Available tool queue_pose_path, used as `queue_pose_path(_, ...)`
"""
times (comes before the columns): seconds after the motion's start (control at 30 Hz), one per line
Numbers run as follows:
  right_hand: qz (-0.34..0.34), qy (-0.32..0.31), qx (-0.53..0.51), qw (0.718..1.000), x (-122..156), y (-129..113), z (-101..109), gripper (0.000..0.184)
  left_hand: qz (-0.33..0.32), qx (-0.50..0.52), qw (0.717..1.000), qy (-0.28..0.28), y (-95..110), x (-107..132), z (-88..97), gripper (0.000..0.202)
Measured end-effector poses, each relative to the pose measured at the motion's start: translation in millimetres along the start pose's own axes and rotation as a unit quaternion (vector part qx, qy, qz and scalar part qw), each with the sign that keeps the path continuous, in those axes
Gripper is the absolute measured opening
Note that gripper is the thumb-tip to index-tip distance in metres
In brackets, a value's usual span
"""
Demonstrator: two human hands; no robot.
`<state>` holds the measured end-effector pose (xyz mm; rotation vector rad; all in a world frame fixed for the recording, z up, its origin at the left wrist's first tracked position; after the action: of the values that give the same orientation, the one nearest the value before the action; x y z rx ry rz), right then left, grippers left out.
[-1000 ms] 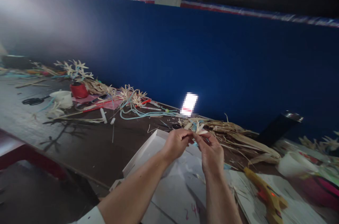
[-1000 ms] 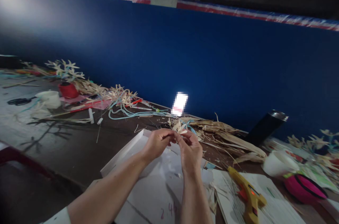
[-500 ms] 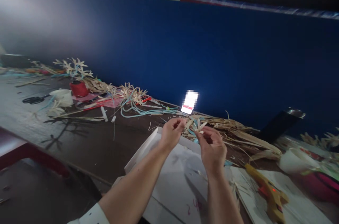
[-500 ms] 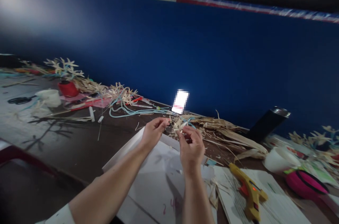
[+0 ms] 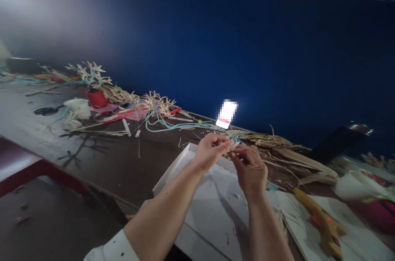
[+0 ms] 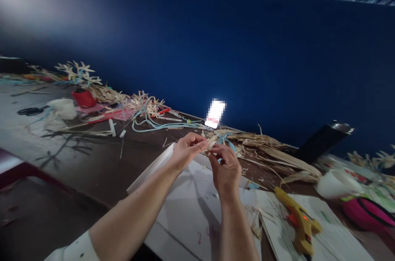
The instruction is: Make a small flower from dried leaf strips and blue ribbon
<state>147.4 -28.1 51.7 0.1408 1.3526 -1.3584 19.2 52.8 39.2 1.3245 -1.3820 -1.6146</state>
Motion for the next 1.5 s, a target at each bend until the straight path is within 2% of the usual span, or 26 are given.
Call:
queue_pose_path(0.2,-0.007,-0.003,-0.011,1.000,-0.7,0.2,-2.1,0.008,-0.017,-0.014,1.000,0.013,-3.6,-2.9,1.4,0.018)
queue_pose_path(0.37,-0.050,-0.004,-0.029,0.998,0.4,9.5,-3.8,0.013,-0.012,-0.011,0.999,0.036,-3.9,-3.1,5.0,0.017)
queue_pose_path(0.5,-0.049,0.001,-0.048,0.998,1.4,11.1,-4.2,0.013,0.008,-0.008,0.998,0.056,-6.8,-3.7,7.3,0.017)
queue_pose_path(0.7,-0.063,-0.006,-0.043,0.997,1.8,14.7,-5.1,0.014,0.042,0.003,0.999,0.034,-16.1,-5.7,4.2,0.019)
queue_pose_path(0.87,-0.044,-0.016,-0.034,0.998,0.2,10.6,-4.9,0.013,0.059,-0.021,0.998,0.028,-18.9,-6.1,4.9,0.017)
queue_pose_path(0.93,-0.046,-0.025,-0.025,0.998,-0.3,10.6,-5.8,0.014,0.042,-0.026,0.998,0.033,-14.2,-6.1,7.2,0.024)
queue_pose_path(1.0,-0.052,-0.034,-0.015,0.998,-0.6,11.7,-6.5,0.016,0.000,-0.042,0.999,0.014,-4.4,-6.0,6.6,0.030)
queue_pose_path(1.07,-0.058,-0.043,-0.008,0.997,-0.9,12.8,-7.1,0.017,-0.032,-0.062,0.997,-0.022,4.0,-5.1,3.5,0.025)
queue_pose_path(1.17,-0.055,-0.054,-0.007,0.997,-1.0,12.9,-7.6,0.016,-0.031,-0.075,0.995,-0.057,6.8,-4.7,1.1,0.020)
queue_pose_path(1.33,-0.032,-0.075,0.003,0.997,-0.7,10.5,-9.4,0.017,-0.015,-0.080,0.996,-0.038,0.8,-7.8,3.7,0.017)
queue_pose_path(1.5,-0.026,-0.096,0.030,0.995,1.0,13.2,-12.2,0.020,-0.045,-0.097,0.994,-0.035,1.7,-8.0,3.3,0.012)
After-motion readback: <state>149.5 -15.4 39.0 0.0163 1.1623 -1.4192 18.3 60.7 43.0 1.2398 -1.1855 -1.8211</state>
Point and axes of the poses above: each hand's wrist, its own x-axis away from the middle knuckle, its own z-axis out of the back of the hand, y = z × x, the point moved 8 cm from there along -x, towards the middle knuckle
